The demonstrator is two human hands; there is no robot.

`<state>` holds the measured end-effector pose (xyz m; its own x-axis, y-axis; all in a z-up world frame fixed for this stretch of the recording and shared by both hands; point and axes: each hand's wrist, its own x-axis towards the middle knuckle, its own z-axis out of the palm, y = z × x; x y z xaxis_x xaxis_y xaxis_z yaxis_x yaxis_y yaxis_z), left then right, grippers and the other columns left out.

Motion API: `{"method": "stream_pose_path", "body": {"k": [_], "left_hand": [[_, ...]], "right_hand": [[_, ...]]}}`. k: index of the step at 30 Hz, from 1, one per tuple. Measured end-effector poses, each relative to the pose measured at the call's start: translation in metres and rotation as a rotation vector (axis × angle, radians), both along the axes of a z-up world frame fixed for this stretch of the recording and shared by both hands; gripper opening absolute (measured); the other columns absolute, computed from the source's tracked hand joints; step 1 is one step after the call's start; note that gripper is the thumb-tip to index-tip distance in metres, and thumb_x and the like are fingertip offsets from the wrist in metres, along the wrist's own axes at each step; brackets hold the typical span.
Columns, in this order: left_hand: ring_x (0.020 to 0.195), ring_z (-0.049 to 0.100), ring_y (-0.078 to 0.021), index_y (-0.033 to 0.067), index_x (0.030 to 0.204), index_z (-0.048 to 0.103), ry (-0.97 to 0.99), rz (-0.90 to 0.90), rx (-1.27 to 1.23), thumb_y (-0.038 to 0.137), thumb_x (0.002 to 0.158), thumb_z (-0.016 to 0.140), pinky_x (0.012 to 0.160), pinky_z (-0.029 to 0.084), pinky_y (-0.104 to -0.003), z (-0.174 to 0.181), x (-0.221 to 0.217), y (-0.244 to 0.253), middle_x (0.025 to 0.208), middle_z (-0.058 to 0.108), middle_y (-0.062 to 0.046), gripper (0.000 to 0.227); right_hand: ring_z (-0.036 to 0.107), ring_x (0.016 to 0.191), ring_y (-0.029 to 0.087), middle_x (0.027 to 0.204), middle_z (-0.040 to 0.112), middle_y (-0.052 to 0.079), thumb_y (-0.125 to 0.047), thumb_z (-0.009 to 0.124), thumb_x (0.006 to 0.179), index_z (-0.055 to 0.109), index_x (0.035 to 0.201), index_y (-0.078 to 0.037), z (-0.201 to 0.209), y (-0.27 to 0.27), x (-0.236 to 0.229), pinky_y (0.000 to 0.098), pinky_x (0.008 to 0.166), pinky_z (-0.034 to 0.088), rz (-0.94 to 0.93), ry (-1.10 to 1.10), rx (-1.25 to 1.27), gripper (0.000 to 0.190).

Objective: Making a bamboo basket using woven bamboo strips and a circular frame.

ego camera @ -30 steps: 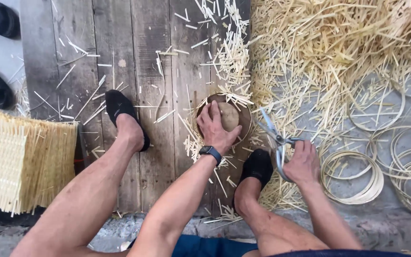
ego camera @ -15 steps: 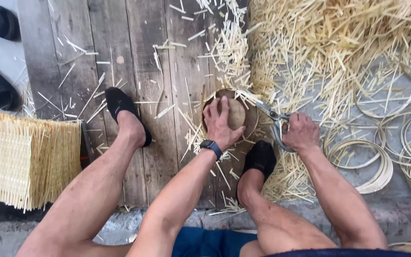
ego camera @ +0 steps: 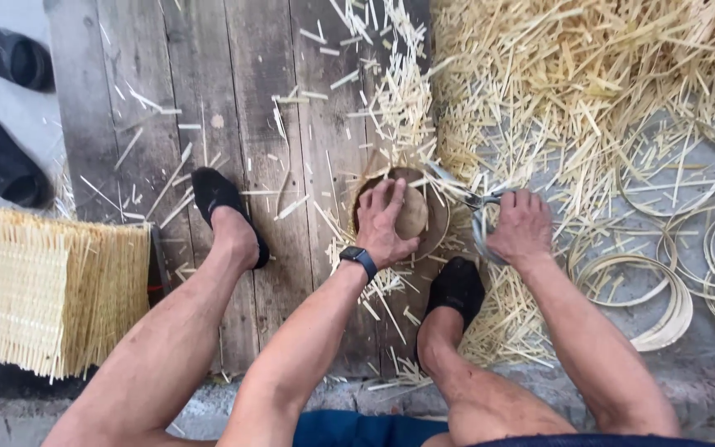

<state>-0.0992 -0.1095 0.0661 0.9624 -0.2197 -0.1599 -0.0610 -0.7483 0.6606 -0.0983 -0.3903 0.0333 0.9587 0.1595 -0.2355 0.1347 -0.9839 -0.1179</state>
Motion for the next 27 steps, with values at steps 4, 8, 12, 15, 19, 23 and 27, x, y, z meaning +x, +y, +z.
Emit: {"method": "stream_pose_path", "body": {"k": [4,8,12,15,19,23,27], "left_hand": [[0.140,0.031,-0.0456,0.0166,0.157,0.034,0.063,-0.098,0.043,0.027,0.054,0.091,0.115,0.033,-0.057,0.002,0.004,0.004,0.155,0.035,-0.015,0.118],[0.141,0.025,-0.0466,0.0356,0.153,0.040,0.089,-0.114,0.217,0.021,0.049,0.090,0.110,0.032,-0.059,0.014,0.008,0.007,0.158,0.026,-0.014,0.116],[0.140,0.029,-0.0442,0.0453,0.150,0.043,0.164,0.044,0.052,0.031,0.056,0.091,0.111,0.035,-0.060,0.003,0.003,0.001,0.156,0.027,-0.012,0.107],[0.141,0.032,-0.0419,0.0452,0.148,0.046,0.178,-0.125,0.070,0.028,0.055,0.088,0.110,0.038,-0.058,0.010,0.003,0.001,0.157,0.031,-0.010,0.103],[0.141,0.030,-0.0447,0.0370,0.148,0.046,0.042,-0.144,0.111,0.022,0.050,0.090,0.109,0.034,-0.060,0.010,0.004,0.001,0.157,0.031,-0.012,0.108],[0.136,0.033,-0.0459,0.0200,0.155,0.032,0.017,0.233,0.000,0.042,0.052,0.097,0.112,0.031,-0.062,-0.007,-0.011,-0.019,0.149,0.031,-0.021,0.124],[0.136,0.037,-0.0438,0.0197,0.156,0.034,0.024,0.235,0.041,0.038,0.056,0.094,0.114,0.033,-0.059,-0.007,-0.017,-0.020,0.149,0.036,-0.020,0.118]], "right_hand": [[0.062,0.081,0.030,0.090,0.063,0.020,-0.042,0.063,0.086,0.063,0.099,0.002,0.019,0.019,0.011,0.0453,0.075,0.055,0.015,0.090,-0.085,0.046],[0.066,0.090,0.027,0.104,0.064,0.016,-0.030,0.044,0.110,0.062,0.117,-0.004,-0.002,-0.013,0.007,0.0444,0.084,0.058,-0.021,0.428,-0.095,0.031],[0.062,0.104,0.030,0.117,0.061,0.017,-0.037,0.059,0.097,0.061,0.117,-0.004,0.025,0.003,0.016,0.0452,0.092,0.053,-0.003,0.332,-0.087,0.039],[0.060,0.099,0.032,0.106,0.060,0.022,-0.042,0.070,0.079,0.058,0.116,0.004,0.013,0.014,0.012,0.0449,0.091,0.051,0.021,0.200,-0.071,0.060],[0.063,0.109,0.031,0.115,0.062,0.021,-0.013,0.063,0.080,0.062,0.117,0.000,0.004,0.004,0.013,0.0450,0.097,0.053,-0.019,0.254,-0.096,0.039],[0.066,0.108,0.031,0.117,0.064,0.023,-0.020,0.061,0.093,0.063,0.117,0.000,-0.012,-0.007,0.005,0.0451,0.095,0.056,-0.026,0.395,-0.091,0.031],[0.066,0.106,0.028,0.116,0.065,0.019,-0.016,0.063,0.082,0.063,0.117,-0.002,0.000,0.006,0.007,0.0411,0.095,0.058,0.009,0.253,-0.058,0.038]]}}
